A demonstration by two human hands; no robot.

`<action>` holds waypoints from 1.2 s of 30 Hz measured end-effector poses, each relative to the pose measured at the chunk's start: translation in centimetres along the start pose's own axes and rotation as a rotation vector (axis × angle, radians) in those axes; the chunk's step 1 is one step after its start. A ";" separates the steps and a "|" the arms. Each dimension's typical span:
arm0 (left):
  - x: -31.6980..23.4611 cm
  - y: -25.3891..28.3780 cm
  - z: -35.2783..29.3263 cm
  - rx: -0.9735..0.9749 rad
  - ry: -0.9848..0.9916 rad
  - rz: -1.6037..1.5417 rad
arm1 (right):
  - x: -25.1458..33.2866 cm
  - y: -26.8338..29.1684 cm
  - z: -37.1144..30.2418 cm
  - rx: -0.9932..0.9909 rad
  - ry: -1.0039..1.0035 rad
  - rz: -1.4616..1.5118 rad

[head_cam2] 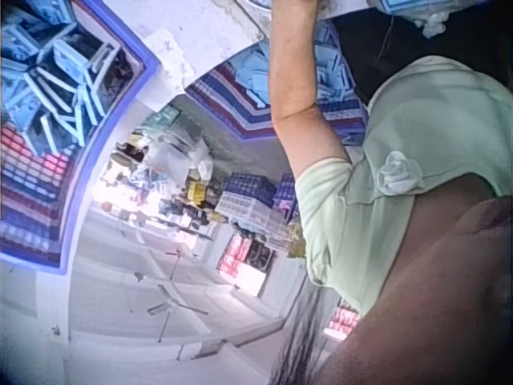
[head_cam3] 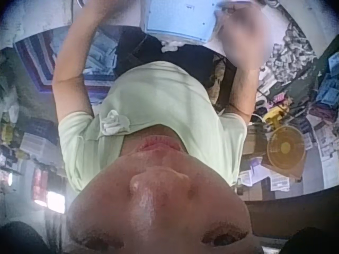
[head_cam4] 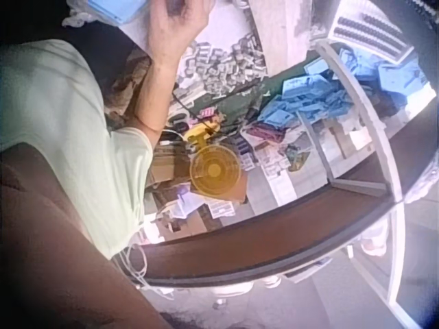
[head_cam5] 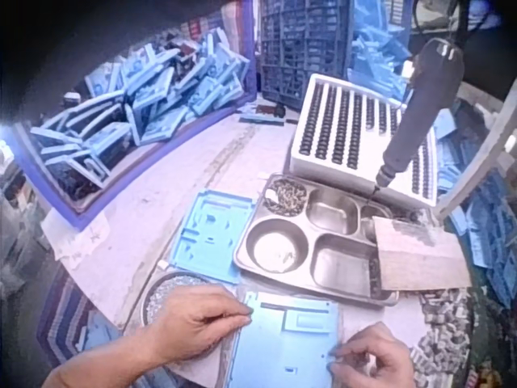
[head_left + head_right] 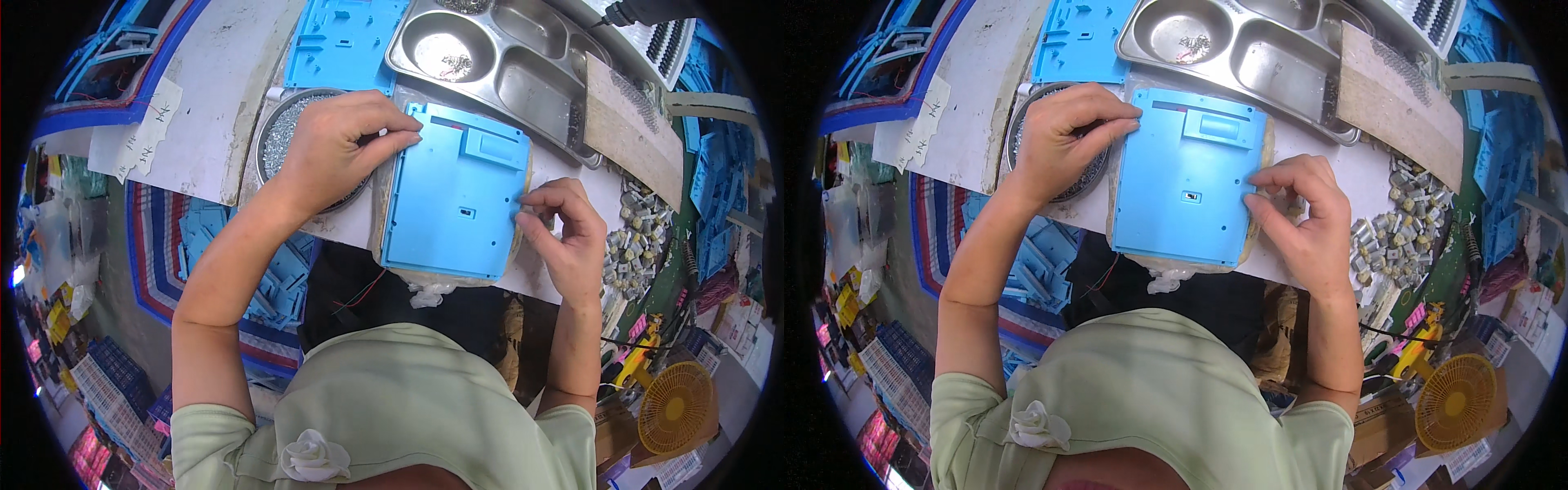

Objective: Assembling and soldering components into a small blue plastic electronic device.

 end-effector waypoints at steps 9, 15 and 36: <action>0.2 -0.1 -0.3 -0.011 -0.048 0.066 | 0.3 0.9 0.2 -0.038 0.064 0.053; -0.1 0.0 -0.2 -0.013 -0.014 0.055 | 1.6 0.1 1.1 -0.026 0.108 0.057; -7.2 1.1 -4.6 0.361 0.621 -1.091 | 7.0 -4.3 2.7 0.354 0.567 0.200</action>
Point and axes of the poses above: each hand's wrist, its own z-axis towards the middle knuckle, its own y-axis out of the back of the hand, x = y × z, the point moved 2 cm from there along z, towards the middle knuckle, and after that the axes turned 3 degrees about z, right-handed, at the moved point
